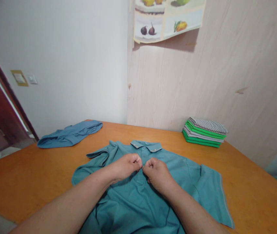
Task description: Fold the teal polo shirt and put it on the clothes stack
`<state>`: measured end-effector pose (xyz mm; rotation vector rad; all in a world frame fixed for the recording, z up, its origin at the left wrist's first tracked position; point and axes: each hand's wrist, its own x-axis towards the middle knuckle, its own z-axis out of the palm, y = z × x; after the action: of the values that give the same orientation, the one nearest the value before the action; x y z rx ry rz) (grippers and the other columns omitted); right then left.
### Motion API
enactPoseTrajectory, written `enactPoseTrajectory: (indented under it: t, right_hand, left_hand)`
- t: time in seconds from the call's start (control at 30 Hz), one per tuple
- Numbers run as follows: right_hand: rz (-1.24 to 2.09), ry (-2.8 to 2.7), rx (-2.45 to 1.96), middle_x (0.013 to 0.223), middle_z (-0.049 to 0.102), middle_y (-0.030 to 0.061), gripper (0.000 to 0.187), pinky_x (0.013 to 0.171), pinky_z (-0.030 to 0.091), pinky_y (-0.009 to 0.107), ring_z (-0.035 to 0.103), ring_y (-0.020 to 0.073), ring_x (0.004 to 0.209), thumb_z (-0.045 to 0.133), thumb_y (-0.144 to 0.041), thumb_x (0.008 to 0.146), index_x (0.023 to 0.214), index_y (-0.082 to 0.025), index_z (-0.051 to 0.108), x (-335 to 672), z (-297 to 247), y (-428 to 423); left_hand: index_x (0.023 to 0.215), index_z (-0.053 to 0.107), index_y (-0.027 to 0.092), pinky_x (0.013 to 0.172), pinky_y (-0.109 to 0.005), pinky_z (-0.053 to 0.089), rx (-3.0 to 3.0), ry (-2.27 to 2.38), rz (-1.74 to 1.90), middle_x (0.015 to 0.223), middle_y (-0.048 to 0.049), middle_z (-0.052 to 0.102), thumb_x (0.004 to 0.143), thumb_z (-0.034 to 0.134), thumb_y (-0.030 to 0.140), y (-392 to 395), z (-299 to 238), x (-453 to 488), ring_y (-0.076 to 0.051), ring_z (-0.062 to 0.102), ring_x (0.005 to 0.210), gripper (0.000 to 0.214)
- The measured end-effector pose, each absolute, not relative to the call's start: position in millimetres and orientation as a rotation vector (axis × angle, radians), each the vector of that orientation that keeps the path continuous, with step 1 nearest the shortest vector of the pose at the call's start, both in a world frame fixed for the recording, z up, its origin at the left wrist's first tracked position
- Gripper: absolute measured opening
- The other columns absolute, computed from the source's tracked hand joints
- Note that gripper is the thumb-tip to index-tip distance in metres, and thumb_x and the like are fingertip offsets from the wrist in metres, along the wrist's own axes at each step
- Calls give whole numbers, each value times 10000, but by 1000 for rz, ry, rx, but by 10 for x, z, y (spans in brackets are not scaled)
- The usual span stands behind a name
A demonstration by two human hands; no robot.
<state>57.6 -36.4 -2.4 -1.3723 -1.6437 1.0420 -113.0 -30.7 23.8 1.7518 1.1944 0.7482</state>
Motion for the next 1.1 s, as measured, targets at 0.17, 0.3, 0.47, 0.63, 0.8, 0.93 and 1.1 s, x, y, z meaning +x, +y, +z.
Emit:
enactPoseTrajectory:
  t: [0.17, 0.3, 0.47, 0.63, 0.8, 0.93, 1.1]
  right_hand:
    - [1158, -1621, -1322, 561, 546, -53, 114, 453, 339, 212, 554, 102, 464, 544, -303, 756, 722, -194, 551, 588, 1, -372]
    - [1215, -1624, -1352, 605, 582, -32, 146, 445, 333, 207, 585, 113, 501, 528, -327, 790, 748, -191, 560, 598, 19, -376]
    - [1058, -1785, -1297, 552, 533, -53, 180, 458, 343, 213, 533, 107, 481, 594, -352, 791, 711, -203, 531, 619, -19, -379]
    - [970, -1860, -1299, 550, 523, -54, 108, 473, 363, 221, 501, 105, 474, 536, -273, 804, 730, -200, 568, 623, 3, -414]
    - [945, -1923, -1211, 575, 514, -50, 90, 499, 354, 223, 469, 106, 515, 534, -243, 811, 741, -203, 575, 592, 60, -478]
    - [922, -2015, -1149, 608, 534, -37, 90, 535, 352, 225, 472, 112, 567, 537, -215, 815, 738, -204, 583, 575, 84, -523]
    - [1032, -2073, -1099, 607, 517, -41, 98, 520, 340, 222, 457, 109, 564, 540, -233, 819, 735, -202, 581, 571, 99, -561]
  left_hand:
    - [757, 617, 150, 544, -218, 311, 1736, 1159, 841, 645, 37, 513, 717, 512, 188, -279, 169, -1100, -108, 431, 593, 119]
    - [733, 628, 149, 546, -227, 318, 1694, 1165, 803, 626, 35, 517, 707, 519, 208, -271, 153, -1092, -109, 424, 578, 127]
    - [726, 646, 142, 578, -229, 365, 1574, 1150, 765, 658, 4, 583, 665, 534, 205, -271, 188, -1096, -125, 491, 621, 143]
    - [741, 610, 159, 544, -225, 371, 1539, 1248, 838, 677, -8, 622, 694, 500, 222, -238, 182, -1113, -128, 523, 584, 136]
    - [694, 605, 157, 498, -222, 313, 1603, 1340, 806, 623, 4, 587, 704, 512, 246, -209, 169, -1137, -118, 480, 540, 129]
    - [658, 602, 160, 478, -230, 269, 1648, 1381, 785, 566, 27, 523, 691, 526, 259, -202, 164, -1150, -115, 438, 524, 129]
    - [659, 591, 165, 465, -230, 240, 1712, 1329, 751, 540, 50, 471, 662, 521, 205, -205, 159, -1164, -103, 391, 506, 81]
